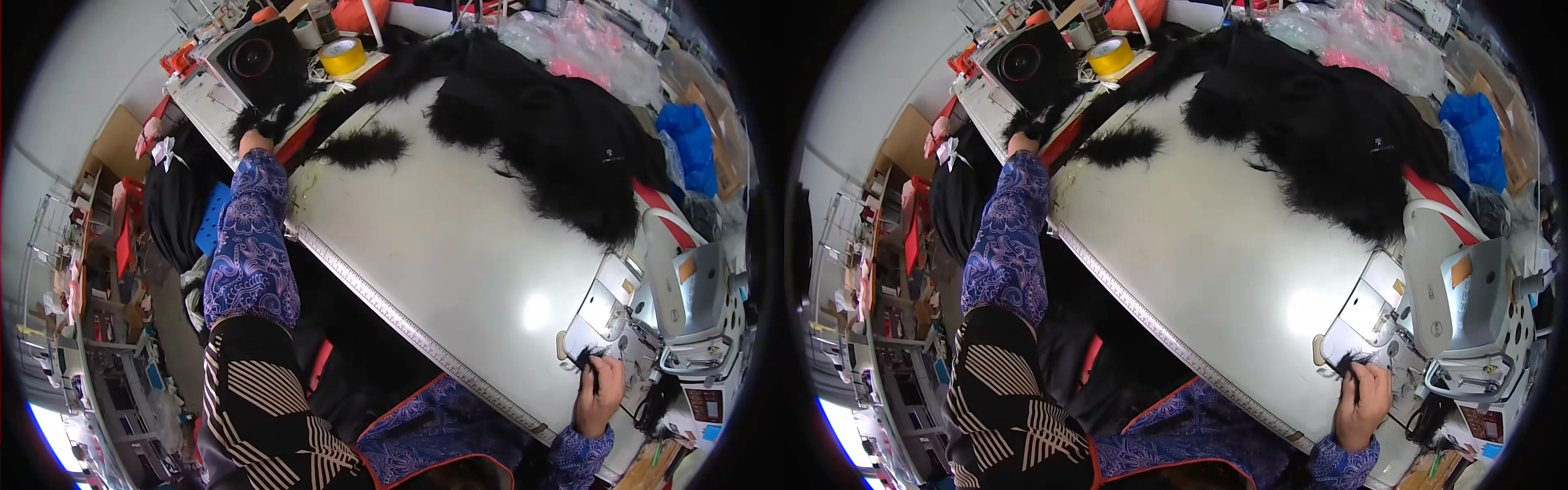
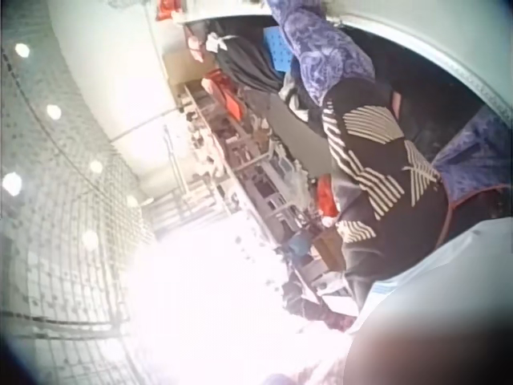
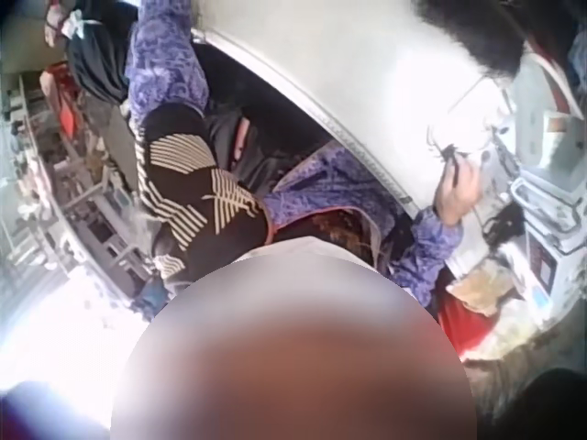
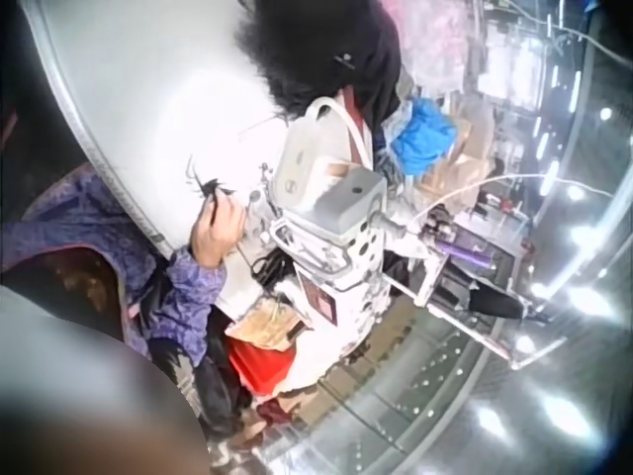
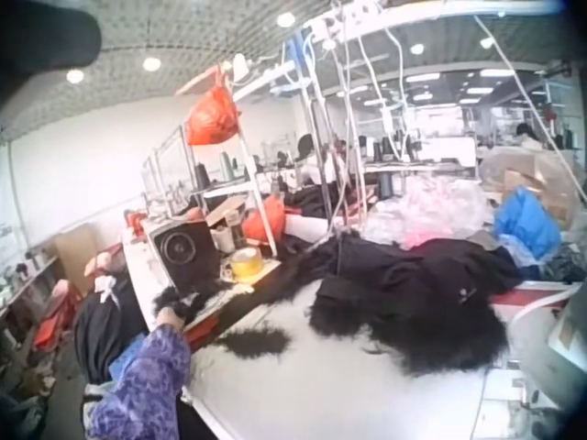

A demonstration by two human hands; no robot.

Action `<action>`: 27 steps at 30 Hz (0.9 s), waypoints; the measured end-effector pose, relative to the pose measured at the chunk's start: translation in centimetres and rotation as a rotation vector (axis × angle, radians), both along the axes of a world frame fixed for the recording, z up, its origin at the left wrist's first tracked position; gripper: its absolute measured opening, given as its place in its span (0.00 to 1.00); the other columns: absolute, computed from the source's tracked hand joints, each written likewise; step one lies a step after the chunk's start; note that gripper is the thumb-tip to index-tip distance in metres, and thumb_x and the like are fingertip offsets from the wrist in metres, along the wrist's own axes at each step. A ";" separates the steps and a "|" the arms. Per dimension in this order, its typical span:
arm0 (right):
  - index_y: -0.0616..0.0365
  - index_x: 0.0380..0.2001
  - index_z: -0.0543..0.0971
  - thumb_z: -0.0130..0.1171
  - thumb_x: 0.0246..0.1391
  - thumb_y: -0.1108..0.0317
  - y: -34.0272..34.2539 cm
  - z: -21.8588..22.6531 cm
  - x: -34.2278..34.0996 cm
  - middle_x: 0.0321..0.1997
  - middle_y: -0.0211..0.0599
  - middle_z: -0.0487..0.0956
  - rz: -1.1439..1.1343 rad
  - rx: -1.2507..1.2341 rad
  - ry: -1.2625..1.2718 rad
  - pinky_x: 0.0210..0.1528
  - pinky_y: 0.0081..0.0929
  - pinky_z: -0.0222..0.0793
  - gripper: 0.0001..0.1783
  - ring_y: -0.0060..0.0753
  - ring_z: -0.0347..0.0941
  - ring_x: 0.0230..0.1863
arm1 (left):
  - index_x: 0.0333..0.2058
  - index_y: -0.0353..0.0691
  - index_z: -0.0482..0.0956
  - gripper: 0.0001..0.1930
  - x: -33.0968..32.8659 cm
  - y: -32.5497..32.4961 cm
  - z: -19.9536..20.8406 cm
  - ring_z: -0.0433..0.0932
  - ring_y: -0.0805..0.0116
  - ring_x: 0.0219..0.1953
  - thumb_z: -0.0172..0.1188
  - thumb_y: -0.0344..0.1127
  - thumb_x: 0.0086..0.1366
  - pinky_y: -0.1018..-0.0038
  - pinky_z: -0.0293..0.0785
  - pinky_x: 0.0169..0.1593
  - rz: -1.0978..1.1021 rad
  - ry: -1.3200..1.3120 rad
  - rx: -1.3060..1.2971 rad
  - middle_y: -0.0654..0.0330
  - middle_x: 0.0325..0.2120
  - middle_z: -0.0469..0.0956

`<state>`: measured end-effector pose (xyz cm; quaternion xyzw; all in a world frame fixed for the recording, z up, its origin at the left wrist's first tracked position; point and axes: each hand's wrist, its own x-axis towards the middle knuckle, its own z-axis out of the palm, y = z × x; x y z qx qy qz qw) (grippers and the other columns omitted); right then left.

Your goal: Sewing together pieces of black and white fur material using an industrial sewing machine and trimming the edges with scissors.

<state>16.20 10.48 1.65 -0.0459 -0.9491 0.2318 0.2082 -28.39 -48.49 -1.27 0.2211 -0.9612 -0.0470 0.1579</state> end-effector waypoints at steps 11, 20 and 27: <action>0.65 0.35 0.74 0.55 0.46 0.82 -0.1 -0.1 -0.4 0.32 0.44 0.70 0.012 0.005 0.002 0.36 0.30 0.64 0.10 0.43 0.68 0.33 | 0.49 0.43 0.77 0.21 -6.1 -2.3 9.5 0.76 0.59 0.47 0.58 0.48 0.61 0.67 0.69 0.52 -0.521 0.292 0.661 0.52 0.42 0.80; 0.65 0.33 0.74 0.56 0.45 0.83 -0.2 0.3 -0.6 0.31 0.45 0.71 0.025 0.004 0.013 0.35 0.30 0.64 0.09 0.43 0.68 0.33 | 0.55 0.36 0.69 0.21 1.0 7.6 17.4 0.55 0.80 0.12 0.49 0.39 0.67 0.84 0.51 0.19 -1.046 0.026 1.387 0.70 0.12 0.60; 0.66 0.32 0.75 0.57 0.44 0.83 0.0 0.3 -0.1 0.30 0.45 0.71 0.059 -0.035 0.065 0.35 0.30 0.65 0.09 0.44 0.69 0.32 | 0.41 0.39 0.76 0.19 4.2 12.8 22.2 0.53 0.79 0.12 0.59 0.50 0.62 0.81 0.49 0.18 -0.863 0.244 1.236 0.70 0.11 0.59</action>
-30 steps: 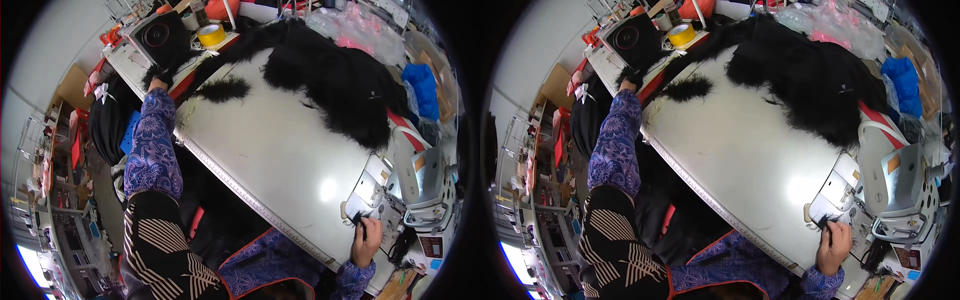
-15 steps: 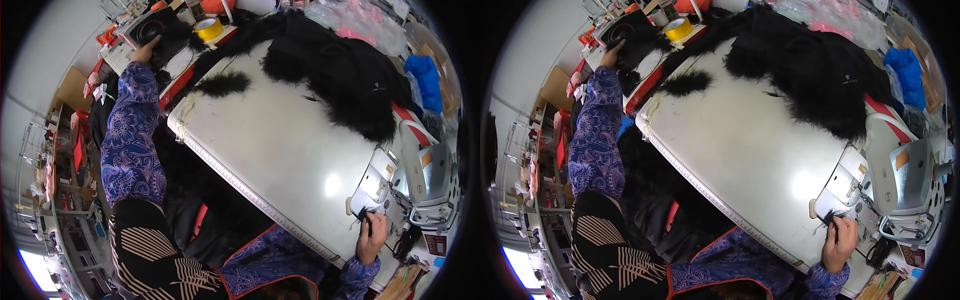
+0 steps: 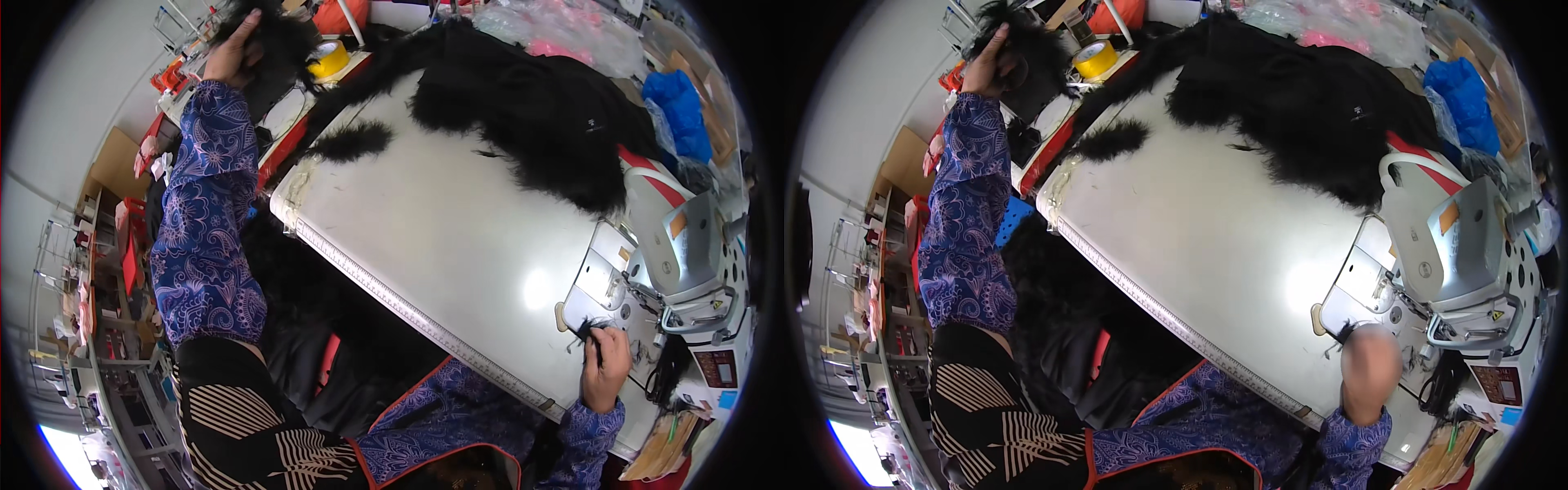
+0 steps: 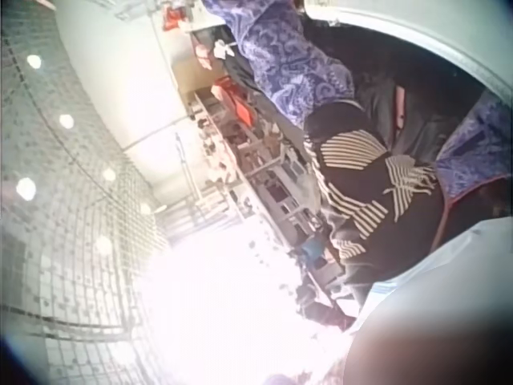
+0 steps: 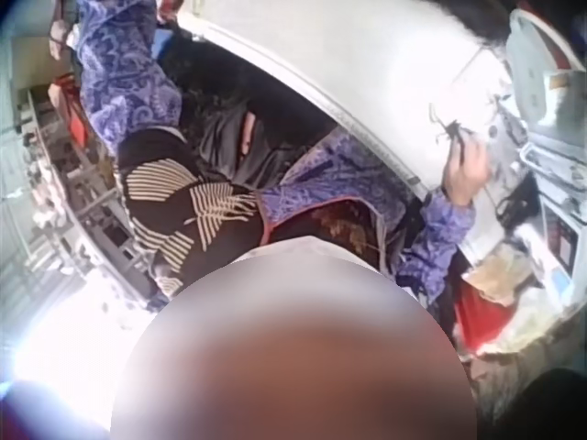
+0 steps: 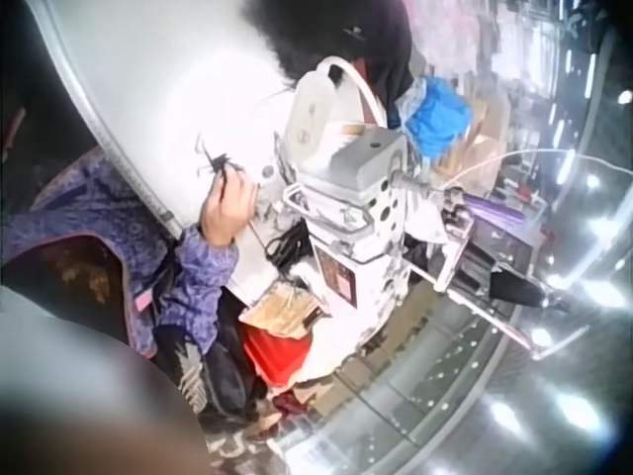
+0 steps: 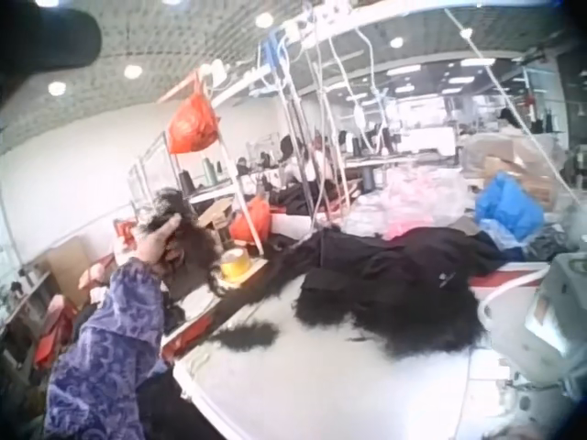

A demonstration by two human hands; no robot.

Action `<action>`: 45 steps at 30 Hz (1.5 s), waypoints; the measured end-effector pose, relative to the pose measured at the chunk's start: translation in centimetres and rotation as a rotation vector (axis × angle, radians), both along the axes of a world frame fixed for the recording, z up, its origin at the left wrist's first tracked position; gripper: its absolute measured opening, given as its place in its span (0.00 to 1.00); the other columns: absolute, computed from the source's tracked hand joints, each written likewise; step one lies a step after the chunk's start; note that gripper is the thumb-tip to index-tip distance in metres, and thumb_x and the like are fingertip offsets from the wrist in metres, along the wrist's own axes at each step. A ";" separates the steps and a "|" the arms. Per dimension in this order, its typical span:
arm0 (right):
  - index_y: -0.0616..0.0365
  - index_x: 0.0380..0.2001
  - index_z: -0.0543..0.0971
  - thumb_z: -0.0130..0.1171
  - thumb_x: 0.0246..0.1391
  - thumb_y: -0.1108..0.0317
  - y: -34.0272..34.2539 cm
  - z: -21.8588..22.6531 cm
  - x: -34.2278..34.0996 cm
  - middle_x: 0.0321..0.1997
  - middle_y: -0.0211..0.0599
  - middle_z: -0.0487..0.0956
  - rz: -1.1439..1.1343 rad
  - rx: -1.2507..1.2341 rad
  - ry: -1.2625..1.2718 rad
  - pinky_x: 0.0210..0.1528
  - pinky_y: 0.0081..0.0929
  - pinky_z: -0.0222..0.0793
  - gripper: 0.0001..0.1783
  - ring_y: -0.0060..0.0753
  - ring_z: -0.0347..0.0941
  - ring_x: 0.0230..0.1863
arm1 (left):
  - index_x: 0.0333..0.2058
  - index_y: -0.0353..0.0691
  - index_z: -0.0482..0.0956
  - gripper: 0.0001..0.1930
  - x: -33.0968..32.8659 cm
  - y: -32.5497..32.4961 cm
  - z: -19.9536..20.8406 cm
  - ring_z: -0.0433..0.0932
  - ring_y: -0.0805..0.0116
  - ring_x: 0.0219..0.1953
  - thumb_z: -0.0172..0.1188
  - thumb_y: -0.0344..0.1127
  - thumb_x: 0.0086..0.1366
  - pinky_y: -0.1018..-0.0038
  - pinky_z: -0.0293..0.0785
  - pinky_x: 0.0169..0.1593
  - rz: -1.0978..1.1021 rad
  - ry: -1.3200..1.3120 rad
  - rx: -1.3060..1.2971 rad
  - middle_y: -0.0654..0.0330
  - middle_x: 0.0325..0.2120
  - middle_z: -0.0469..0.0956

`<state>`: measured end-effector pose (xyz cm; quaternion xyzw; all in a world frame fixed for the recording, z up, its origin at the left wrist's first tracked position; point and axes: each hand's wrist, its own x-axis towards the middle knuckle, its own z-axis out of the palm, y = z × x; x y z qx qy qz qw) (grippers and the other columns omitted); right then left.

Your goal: Sewing together pieces of black and white fur material using an industrial sewing machine and trimming the edges with scissors.

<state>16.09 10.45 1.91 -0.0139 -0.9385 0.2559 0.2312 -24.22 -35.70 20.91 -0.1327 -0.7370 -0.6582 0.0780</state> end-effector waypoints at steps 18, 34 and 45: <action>0.61 0.29 0.76 0.63 0.38 0.78 1.3 -0.6 0.3 0.29 0.39 0.74 0.051 0.095 0.119 0.33 0.33 0.67 0.11 0.43 0.71 0.31 | 0.34 0.36 0.81 0.13 23.3 31.4 -20.2 0.76 0.68 0.31 0.59 0.17 0.48 0.74 0.73 0.36 -0.901 0.415 -0.389 0.60 0.27 0.76; 0.58 0.30 0.78 0.64 0.39 0.75 1.6 -1.3 0.5 0.27 0.37 0.73 -0.031 -0.056 0.080 0.32 0.32 0.68 0.10 0.41 0.72 0.31 | 0.28 0.43 0.82 0.10 26.2 33.3 -20.5 0.74 0.63 0.28 0.69 0.31 0.42 0.71 0.71 0.31 -0.854 0.655 -0.454 0.63 0.23 0.75; 0.59 0.30 0.77 0.62 0.39 0.78 2.3 -1.0 -0.5 0.26 0.38 0.72 -0.008 -0.041 0.075 0.31 0.34 0.67 0.10 0.42 0.71 0.29 | 0.30 0.39 0.81 0.10 25.2 33.8 -20.5 0.75 0.61 0.31 0.68 0.29 0.45 0.70 0.72 0.34 -0.822 0.664 -0.494 0.59 0.25 0.76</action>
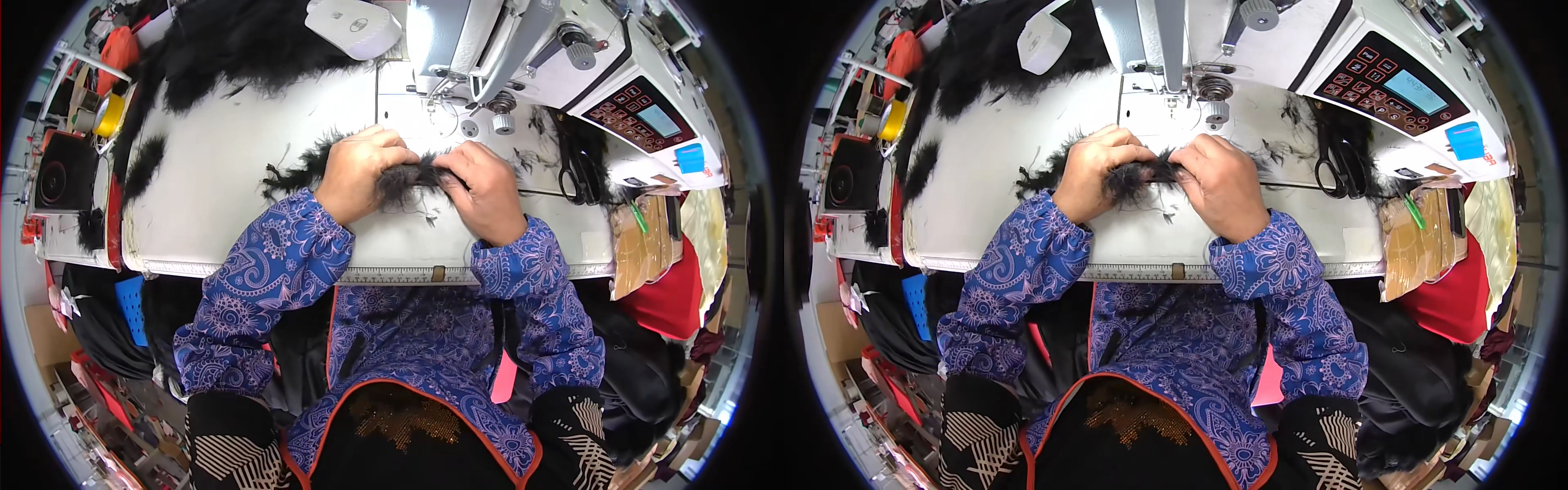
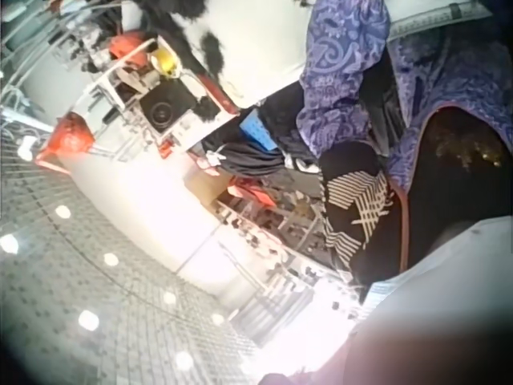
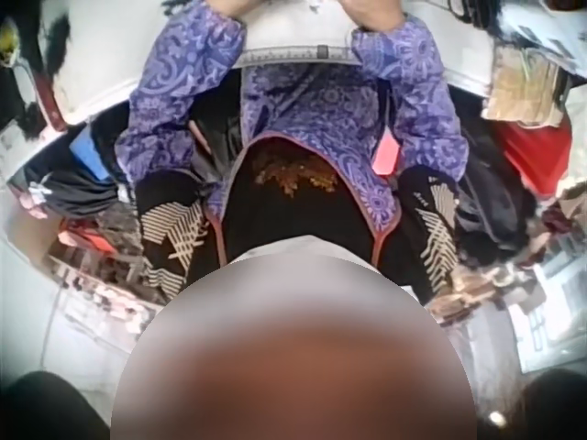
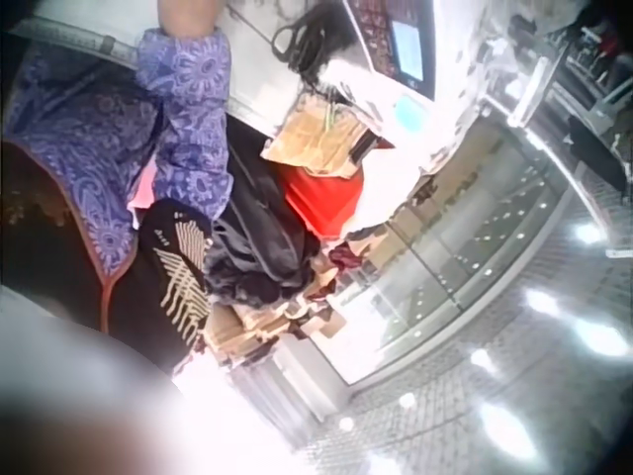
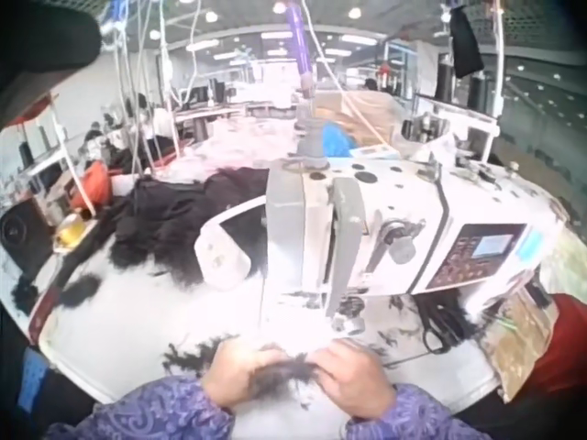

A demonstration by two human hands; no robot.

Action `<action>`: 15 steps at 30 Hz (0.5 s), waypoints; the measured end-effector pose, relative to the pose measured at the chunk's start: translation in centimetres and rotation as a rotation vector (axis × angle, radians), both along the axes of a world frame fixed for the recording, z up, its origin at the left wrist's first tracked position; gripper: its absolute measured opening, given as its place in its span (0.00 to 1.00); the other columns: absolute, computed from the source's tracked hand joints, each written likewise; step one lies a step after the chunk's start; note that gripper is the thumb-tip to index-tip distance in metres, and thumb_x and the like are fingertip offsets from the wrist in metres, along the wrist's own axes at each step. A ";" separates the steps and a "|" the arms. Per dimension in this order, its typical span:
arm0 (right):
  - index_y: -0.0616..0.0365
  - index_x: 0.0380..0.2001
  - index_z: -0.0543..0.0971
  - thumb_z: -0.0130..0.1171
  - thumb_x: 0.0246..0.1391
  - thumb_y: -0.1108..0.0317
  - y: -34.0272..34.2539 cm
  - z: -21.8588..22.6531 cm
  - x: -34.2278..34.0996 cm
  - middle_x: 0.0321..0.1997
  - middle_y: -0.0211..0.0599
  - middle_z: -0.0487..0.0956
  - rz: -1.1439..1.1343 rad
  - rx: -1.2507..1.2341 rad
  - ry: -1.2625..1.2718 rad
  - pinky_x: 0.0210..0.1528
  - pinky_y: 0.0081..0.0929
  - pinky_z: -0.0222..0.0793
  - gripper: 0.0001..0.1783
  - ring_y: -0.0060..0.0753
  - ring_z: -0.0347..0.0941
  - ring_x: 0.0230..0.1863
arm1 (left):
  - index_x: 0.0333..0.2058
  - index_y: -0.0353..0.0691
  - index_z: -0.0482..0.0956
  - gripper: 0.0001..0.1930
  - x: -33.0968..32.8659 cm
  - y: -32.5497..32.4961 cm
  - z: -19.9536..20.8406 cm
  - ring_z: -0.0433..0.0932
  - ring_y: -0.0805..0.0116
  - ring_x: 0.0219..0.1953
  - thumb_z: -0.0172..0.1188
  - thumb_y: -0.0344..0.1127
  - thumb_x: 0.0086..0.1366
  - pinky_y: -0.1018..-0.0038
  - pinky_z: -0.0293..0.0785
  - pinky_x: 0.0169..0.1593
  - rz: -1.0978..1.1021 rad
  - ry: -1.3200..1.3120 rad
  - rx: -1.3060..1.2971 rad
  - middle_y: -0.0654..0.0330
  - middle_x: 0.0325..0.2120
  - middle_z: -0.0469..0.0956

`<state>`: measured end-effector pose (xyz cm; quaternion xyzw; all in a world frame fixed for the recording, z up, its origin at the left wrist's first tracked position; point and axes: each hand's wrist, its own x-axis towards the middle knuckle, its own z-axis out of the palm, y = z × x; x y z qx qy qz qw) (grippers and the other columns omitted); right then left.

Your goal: Sewing together pieces of black and white fur material using an industrial sewing machine and trimming the edges with scissors.

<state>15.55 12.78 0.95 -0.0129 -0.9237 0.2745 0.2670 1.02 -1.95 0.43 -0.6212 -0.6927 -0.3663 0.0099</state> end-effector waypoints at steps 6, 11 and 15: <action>0.63 0.29 0.76 0.60 0.42 0.77 -0.5 -0.4 0.3 0.29 0.43 0.74 -0.043 0.103 -0.029 0.34 0.36 0.67 0.08 0.48 0.72 0.32 | 0.29 0.41 0.80 0.10 -1.2 -1.7 -1.3 0.76 0.58 0.33 0.66 0.29 0.45 0.68 0.73 0.36 0.060 0.006 0.064 0.59 0.27 0.77; 0.63 0.33 0.75 0.58 0.45 0.80 -1.5 0.5 1.1 0.34 0.46 0.75 -0.038 0.186 -0.003 0.38 0.33 0.69 0.09 0.50 0.73 0.36 | 0.37 0.43 0.80 0.13 -3.2 -4.5 -0.1 0.77 0.58 0.36 0.66 0.37 0.51 0.68 0.74 0.40 0.242 0.041 0.188 0.57 0.34 0.77; 0.64 0.35 0.75 0.58 0.50 0.78 -0.9 -0.1 1.8 0.35 0.48 0.77 -0.118 0.136 0.071 0.37 0.33 0.69 0.07 0.50 0.74 0.35 | 0.40 0.40 0.79 0.16 -6.5 -8.6 1.1 0.77 0.57 0.33 0.69 0.35 0.51 0.68 0.74 0.38 0.404 0.068 0.368 0.54 0.33 0.77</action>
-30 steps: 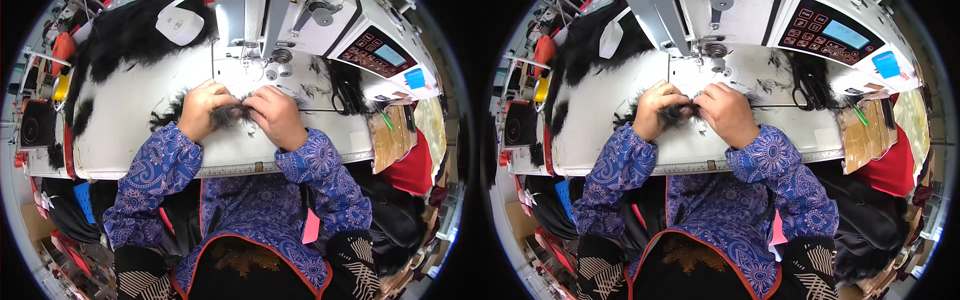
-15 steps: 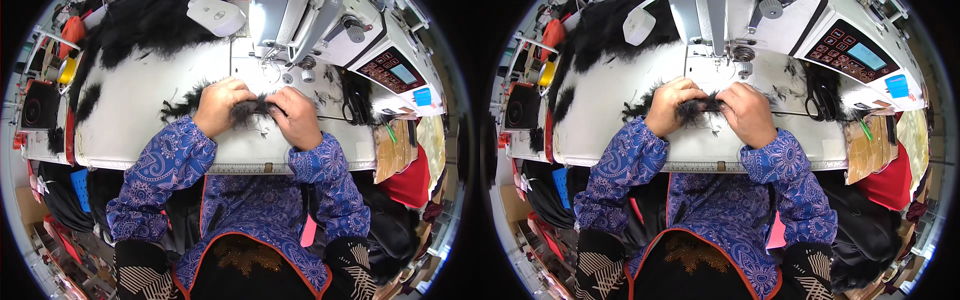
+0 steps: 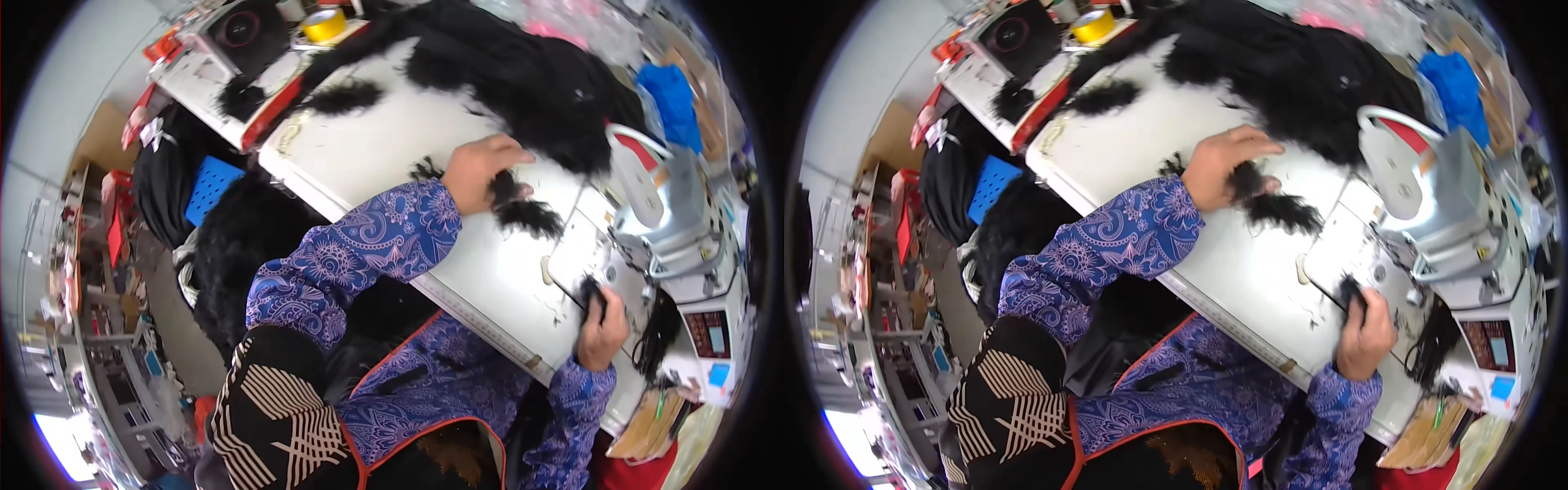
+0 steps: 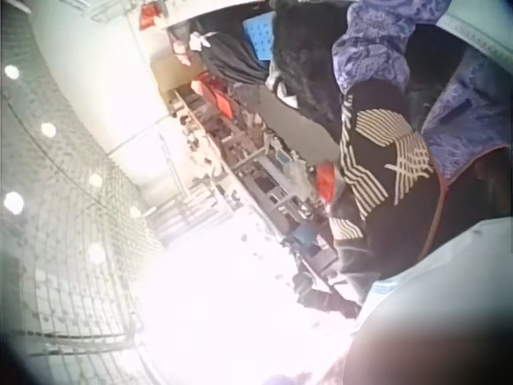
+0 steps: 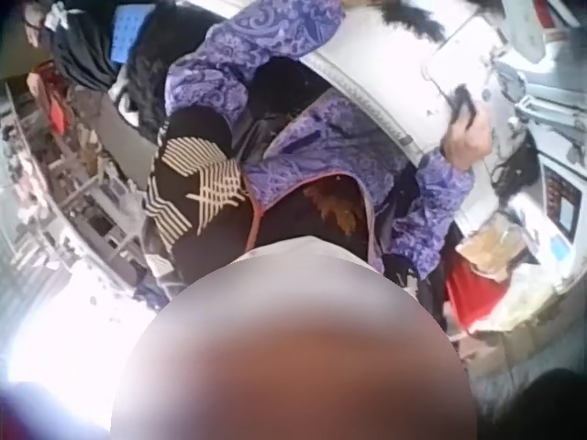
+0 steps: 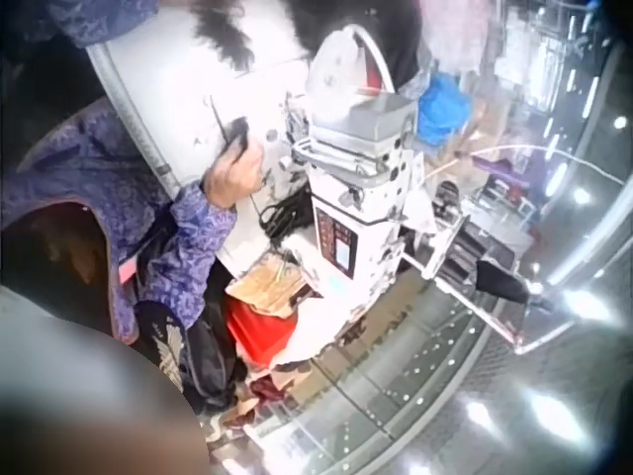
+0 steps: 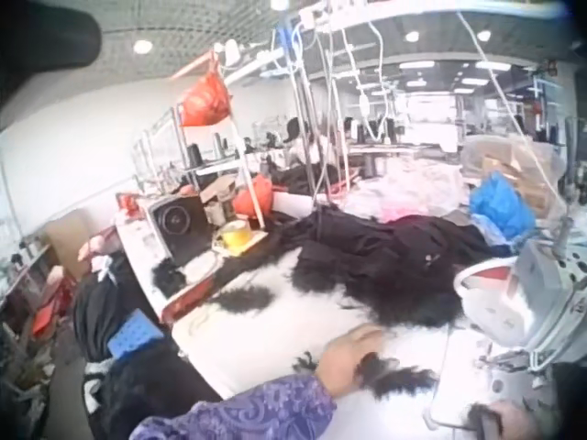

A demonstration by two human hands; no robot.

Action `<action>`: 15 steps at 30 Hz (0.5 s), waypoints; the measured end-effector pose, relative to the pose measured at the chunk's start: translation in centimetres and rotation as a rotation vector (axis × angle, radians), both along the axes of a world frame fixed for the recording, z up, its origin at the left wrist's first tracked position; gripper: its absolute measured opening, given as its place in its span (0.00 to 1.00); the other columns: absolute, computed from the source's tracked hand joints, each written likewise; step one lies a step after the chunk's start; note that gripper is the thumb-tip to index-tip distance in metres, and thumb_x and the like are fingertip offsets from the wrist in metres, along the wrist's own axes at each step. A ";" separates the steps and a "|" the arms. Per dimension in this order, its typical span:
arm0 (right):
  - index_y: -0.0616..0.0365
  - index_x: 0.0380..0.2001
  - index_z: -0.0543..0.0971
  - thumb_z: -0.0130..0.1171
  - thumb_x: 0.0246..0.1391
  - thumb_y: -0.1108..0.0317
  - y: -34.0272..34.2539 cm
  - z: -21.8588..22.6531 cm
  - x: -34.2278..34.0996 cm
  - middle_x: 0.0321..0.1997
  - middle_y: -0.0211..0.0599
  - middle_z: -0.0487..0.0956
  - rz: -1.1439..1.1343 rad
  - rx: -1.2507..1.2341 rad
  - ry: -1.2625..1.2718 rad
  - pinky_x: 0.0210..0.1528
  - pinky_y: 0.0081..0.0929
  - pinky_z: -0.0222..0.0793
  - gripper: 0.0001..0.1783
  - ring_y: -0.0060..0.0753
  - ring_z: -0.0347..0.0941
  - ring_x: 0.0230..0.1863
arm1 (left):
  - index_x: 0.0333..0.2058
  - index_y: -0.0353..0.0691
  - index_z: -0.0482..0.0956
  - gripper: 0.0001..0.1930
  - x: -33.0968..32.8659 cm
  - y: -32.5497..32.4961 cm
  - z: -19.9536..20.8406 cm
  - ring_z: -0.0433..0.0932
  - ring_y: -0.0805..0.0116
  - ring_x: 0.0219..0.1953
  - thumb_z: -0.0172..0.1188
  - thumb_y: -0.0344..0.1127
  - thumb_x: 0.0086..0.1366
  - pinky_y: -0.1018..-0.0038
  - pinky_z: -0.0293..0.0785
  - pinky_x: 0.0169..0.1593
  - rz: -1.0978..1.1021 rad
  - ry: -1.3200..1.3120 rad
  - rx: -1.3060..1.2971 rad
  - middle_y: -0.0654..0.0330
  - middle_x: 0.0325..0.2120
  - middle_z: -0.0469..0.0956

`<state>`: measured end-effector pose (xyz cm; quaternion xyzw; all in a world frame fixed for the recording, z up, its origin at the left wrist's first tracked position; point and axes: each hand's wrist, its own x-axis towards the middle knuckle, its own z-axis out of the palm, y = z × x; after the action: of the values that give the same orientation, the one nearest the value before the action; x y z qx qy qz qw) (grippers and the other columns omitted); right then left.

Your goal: Sewing together pieces of black and white fur material using an industrial sewing machine and trimming the edges with scissors.

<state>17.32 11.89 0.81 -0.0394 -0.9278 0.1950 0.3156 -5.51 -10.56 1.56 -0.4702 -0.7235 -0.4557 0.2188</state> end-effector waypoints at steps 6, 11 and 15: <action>0.66 0.37 0.74 0.56 0.51 0.80 -1.2 0.5 -0.5 0.36 0.48 0.77 0.109 0.006 -0.025 0.42 0.31 0.70 0.08 0.47 0.75 0.36 | 0.39 0.36 0.79 0.11 -6.4 -9.3 0.5 0.79 0.61 0.32 0.61 0.26 0.55 0.72 0.73 0.38 0.246 -0.037 0.009 0.53 0.28 0.78; 0.66 0.40 0.74 0.52 0.48 0.85 -4.0 1.0 -3.0 0.36 0.49 0.76 0.246 -0.066 -0.039 0.43 0.31 0.70 0.14 0.47 0.75 0.38 | 0.41 0.39 0.79 0.11 -9.7 -17.9 0.4 0.79 0.61 0.35 0.56 0.26 0.59 0.72 0.73 0.42 0.533 -0.059 -0.143 0.52 0.33 0.79; 0.66 0.41 0.73 0.52 0.40 0.87 -5.2 1.1 -4.4 0.37 0.49 0.76 0.318 -0.016 -0.085 0.42 0.33 0.71 0.20 0.49 0.75 0.38 | 0.43 0.40 0.78 0.14 -11.2 -21.7 -0.7 0.78 0.62 0.34 0.54 0.23 0.58 0.73 0.72 0.42 0.581 -0.044 -0.134 0.53 0.32 0.79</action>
<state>12.89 6.73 1.91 0.0974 -0.9333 0.2482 0.2407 -16.76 -32.28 0.85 -0.2470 -0.8607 -0.3352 0.2928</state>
